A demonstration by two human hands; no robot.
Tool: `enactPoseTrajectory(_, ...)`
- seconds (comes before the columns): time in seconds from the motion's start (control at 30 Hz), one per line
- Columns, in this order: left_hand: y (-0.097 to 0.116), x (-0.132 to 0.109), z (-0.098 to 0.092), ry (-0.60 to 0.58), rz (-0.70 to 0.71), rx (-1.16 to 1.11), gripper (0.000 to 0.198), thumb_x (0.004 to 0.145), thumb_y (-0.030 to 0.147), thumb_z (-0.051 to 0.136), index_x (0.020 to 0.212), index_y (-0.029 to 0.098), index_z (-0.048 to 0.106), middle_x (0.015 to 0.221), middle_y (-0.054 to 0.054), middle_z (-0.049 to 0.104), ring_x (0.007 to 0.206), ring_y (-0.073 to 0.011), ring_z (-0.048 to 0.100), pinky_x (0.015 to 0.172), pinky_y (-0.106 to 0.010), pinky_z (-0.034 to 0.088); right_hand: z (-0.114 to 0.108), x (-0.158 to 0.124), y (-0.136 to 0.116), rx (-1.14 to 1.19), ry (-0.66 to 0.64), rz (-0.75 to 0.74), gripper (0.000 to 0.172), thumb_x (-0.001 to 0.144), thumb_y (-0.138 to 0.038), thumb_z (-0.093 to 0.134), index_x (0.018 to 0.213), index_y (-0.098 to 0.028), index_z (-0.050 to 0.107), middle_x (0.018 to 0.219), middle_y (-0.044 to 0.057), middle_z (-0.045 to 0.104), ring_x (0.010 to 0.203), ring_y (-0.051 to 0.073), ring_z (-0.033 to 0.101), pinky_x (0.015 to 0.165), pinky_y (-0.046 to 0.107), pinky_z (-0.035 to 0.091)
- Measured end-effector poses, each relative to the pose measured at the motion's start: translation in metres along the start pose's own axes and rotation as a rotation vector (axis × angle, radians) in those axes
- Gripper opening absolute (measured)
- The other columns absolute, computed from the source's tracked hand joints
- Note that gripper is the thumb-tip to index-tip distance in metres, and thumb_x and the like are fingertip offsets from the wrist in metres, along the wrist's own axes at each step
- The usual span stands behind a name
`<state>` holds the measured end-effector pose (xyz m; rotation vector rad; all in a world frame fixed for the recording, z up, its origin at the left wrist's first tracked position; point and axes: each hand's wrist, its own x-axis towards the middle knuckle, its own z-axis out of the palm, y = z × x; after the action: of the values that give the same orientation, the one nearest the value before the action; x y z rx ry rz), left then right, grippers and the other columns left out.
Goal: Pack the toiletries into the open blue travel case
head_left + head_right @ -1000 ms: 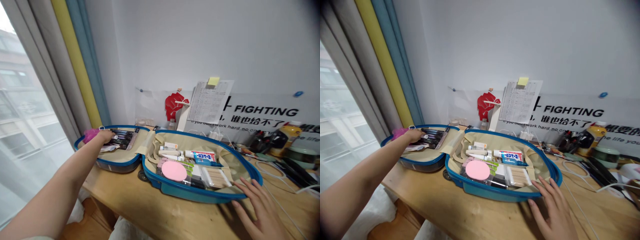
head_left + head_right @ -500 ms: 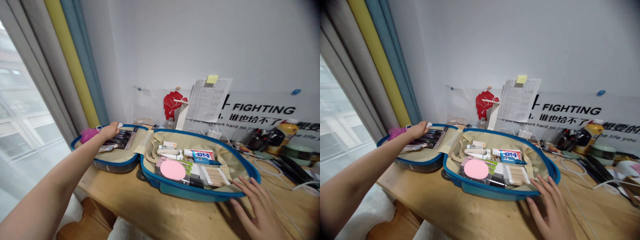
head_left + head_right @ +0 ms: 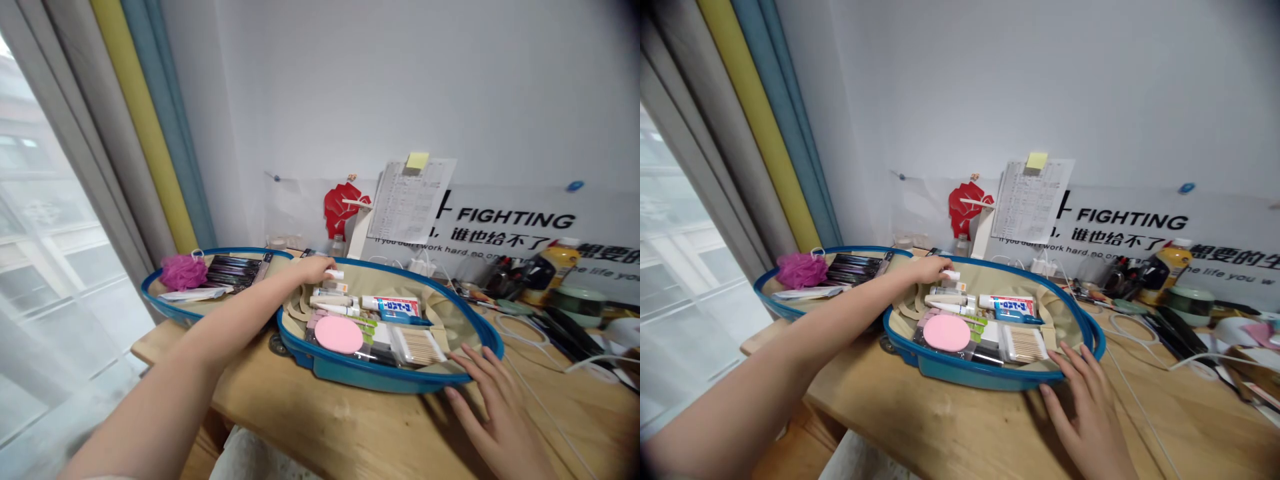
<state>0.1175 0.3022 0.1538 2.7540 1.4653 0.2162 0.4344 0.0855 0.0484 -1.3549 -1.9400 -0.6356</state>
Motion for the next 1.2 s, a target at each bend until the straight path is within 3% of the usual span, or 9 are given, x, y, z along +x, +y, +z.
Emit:
enactPoseTrajectory(0.27,0.001,0.015,0.029,-0.094,-0.049,0.028,0.026,0.079,0.027,0.06,0.105,0.02,0.061,0.11,-0.006,0.066,0.099,-0.0208,0.061,0.08,-0.027,0.046,-0.004,0.001,-0.001,-0.002,-0.003,-0.033,0.043,0.088,-0.041,0.042,0.124,-0.018,0.047,0.126,0.014,0.053,0.13,0.033,0.038,0.099,0.052,0.041)
enactPoseTrajectory(0.6,-0.002,0.019,0.042,-0.14,-0.048,0.014,0.03,0.081,0.024,0.058,0.111,0.019,0.059,0.112,-0.007,0.066,0.102,-0.0196,0.061,0.087,-0.027,0.045,-0.001,-0.002,0.0,0.023,-0.013,0.004,0.044,0.088,-0.041,0.042,0.125,-0.019,0.047,0.128,0.014,0.052,0.132,0.034,0.037,0.1,0.054,0.039)
enactPoseTrajectory(0.97,0.001,0.015,0.039,-0.102,-0.053,0.024,0.03,0.08,0.023,0.057,0.11,0.02,0.064,0.116,-0.007,0.064,0.105,-0.0198,0.059,0.091,-0.027,0.045,-0.001,0.0,0.001,0.016,-0.005,-0.002,0.044,0.087,-0.042,0.042,0.124,-0.019,0.047,0.127,0.014,0.053,0.131,0.034,0.038,0.101,0.053,0.04)
enactPoseTrajectory(1.1,0.005,0.01,0.03,-0.012,-0.084,0.018,0.031,0.083,0.029,0.054,0.112,0.022,0.063,0.12,-0.007,0.061,0.107,-0.0191,0.058,0.093,-0.026,0.043,-0.001,-0.002,0.002,0.023,0.004,-0.004,0.045,0.087,-0.043,0.042,0.125,-0.019,0.047,0.127,0.014,0.053,0.131,0.035,0.038,0.1,0.054,0.04)
enactPoseTrajectory(1.2,-0.001,0.006,0.012,0.099,-0.142,0.013,0.033,0.089,0.032,0.045,0.118,0.025,0.059,0.121,-0.005,0.061,0.11,-0.0177,0.056,0.093,-0.025,0.042,0.0,-0.002,0.003,0.018,0.002,-0.001,0.045,0.087,-0.043,0.042,0.124,-0.02,0.048,0.126,0.014,0.054,0.13,0.035,0.039,0.099,0.054,0.041)
